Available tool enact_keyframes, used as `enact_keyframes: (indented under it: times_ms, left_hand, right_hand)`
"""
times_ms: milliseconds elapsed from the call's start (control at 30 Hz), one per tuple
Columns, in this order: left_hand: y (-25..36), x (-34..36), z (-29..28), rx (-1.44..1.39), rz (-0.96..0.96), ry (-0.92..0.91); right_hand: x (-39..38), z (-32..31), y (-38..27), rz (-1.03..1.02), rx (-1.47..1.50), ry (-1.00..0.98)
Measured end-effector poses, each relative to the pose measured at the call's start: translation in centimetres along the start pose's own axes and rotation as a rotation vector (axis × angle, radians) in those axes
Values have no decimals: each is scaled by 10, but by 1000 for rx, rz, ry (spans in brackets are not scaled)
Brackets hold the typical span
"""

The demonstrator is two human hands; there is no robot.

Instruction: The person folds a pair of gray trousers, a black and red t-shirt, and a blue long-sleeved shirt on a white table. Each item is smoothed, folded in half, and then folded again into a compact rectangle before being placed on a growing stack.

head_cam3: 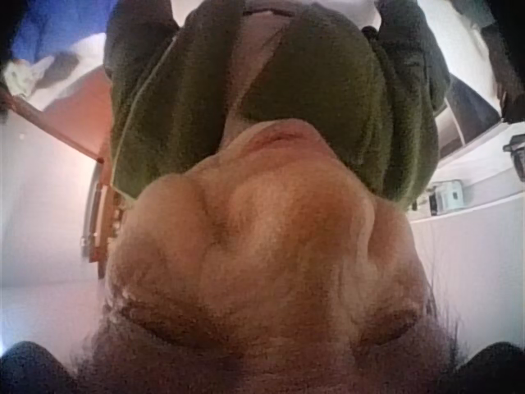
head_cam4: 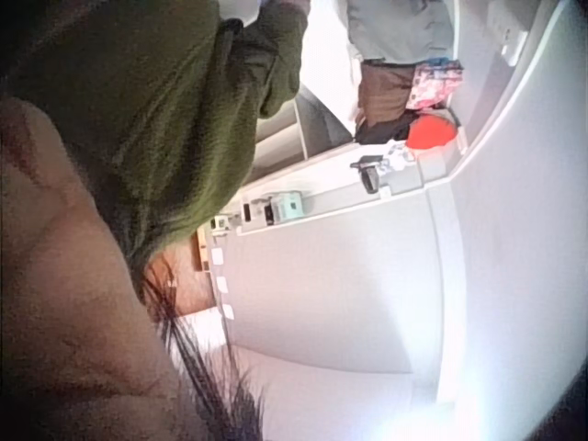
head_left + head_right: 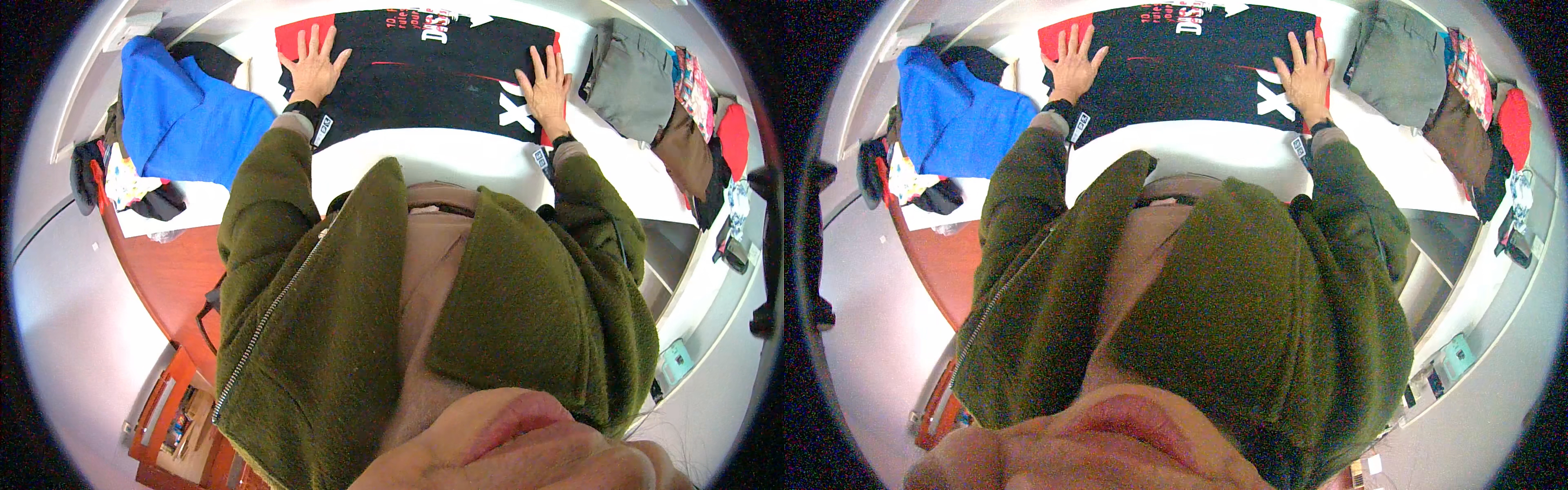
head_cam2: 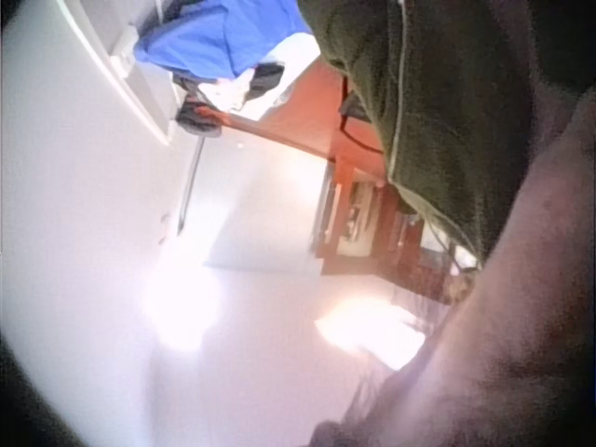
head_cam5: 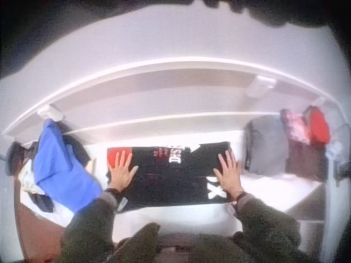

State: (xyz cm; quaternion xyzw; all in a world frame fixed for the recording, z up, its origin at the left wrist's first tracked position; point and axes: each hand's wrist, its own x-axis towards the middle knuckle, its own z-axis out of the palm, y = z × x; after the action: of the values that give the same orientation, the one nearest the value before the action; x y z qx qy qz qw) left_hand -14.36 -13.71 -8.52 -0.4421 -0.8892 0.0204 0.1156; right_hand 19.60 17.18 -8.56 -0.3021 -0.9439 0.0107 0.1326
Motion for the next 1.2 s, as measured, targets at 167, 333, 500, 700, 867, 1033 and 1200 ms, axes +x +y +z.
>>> enact_keyframes:
  times_ms: [167, 333, 500, 700, 867, 1033, 1200]
  left_hand:
    - [36, -58, -40, -399, 203, 163]
    - [43, -129, -61, -262, 296, -116]
    - [22, -146, -45, -173, 225, -146]
    - [0, -154, -39, -162, 269, -7]
    - [-13, -163, -58, -313, 300, -170]
    - [-34, -162, -88, -485, 349, -528]
    - [-53, -114, -110, -660, 207, -868]
  right_hand:
    - [-62, -31, -21, -155, 218, 44]
    - [-108, -51, -15, -207, 270, -105]
    - [-117, -53, 2, -127, 218, -198]
    - [-133, -50, 15, -212, 85, -101]
    - [-155, -64, 17, -256, 226, -192]
    - [-173, -80, 35, -330, 424, -538]
    - [-139, -91, 55, -114, 655, -942]
